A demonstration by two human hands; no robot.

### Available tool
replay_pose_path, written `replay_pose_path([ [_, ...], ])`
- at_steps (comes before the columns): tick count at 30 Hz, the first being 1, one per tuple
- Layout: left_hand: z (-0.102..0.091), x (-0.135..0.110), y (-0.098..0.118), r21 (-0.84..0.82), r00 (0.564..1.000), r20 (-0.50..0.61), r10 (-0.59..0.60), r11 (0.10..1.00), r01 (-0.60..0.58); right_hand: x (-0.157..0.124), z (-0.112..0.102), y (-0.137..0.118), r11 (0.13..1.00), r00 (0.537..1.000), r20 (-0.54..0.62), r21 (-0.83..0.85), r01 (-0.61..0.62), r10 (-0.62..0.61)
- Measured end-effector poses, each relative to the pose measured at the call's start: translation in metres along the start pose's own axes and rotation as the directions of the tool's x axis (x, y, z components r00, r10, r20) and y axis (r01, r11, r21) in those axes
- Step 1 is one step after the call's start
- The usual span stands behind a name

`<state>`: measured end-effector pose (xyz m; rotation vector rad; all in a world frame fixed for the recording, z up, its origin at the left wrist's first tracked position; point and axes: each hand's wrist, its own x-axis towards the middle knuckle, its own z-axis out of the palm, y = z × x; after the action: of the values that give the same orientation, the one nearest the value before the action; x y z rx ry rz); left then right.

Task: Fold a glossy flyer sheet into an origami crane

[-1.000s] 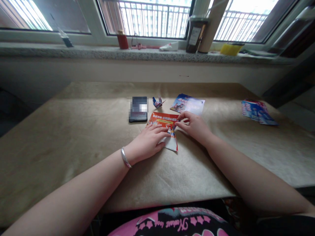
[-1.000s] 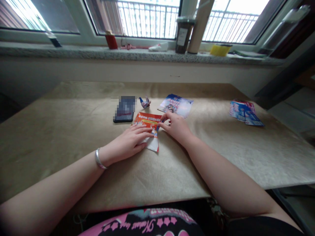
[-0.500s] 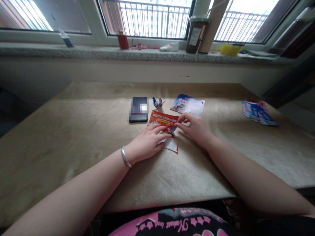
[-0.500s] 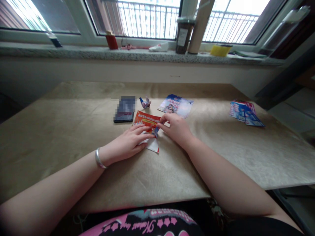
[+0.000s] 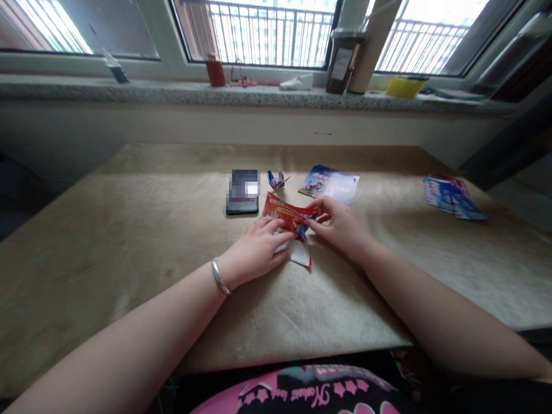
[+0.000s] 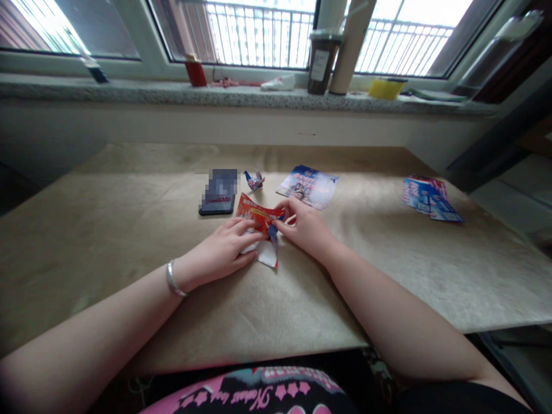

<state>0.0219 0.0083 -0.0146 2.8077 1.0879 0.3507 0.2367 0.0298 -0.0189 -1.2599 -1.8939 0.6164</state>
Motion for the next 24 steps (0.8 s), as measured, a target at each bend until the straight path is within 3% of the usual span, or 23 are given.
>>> replay_pose_path([
  [12,-0.0058,0.0028,0.0015,-0.018,0.999,0.018,0.048,0.999,-0.048,0.0001,-0.0012,-0.0001,0.985,0.998,0.052,-0.172,-0.023,0.032],
  [24,-0.0063,-0.0019,0.0018,0.025,1.0,-0.02,0.015,1.0,-0.015,-0.0001,-0.0014,0.005,0.978,0.991,0.12,-0.205,-0.024,0.05],
])
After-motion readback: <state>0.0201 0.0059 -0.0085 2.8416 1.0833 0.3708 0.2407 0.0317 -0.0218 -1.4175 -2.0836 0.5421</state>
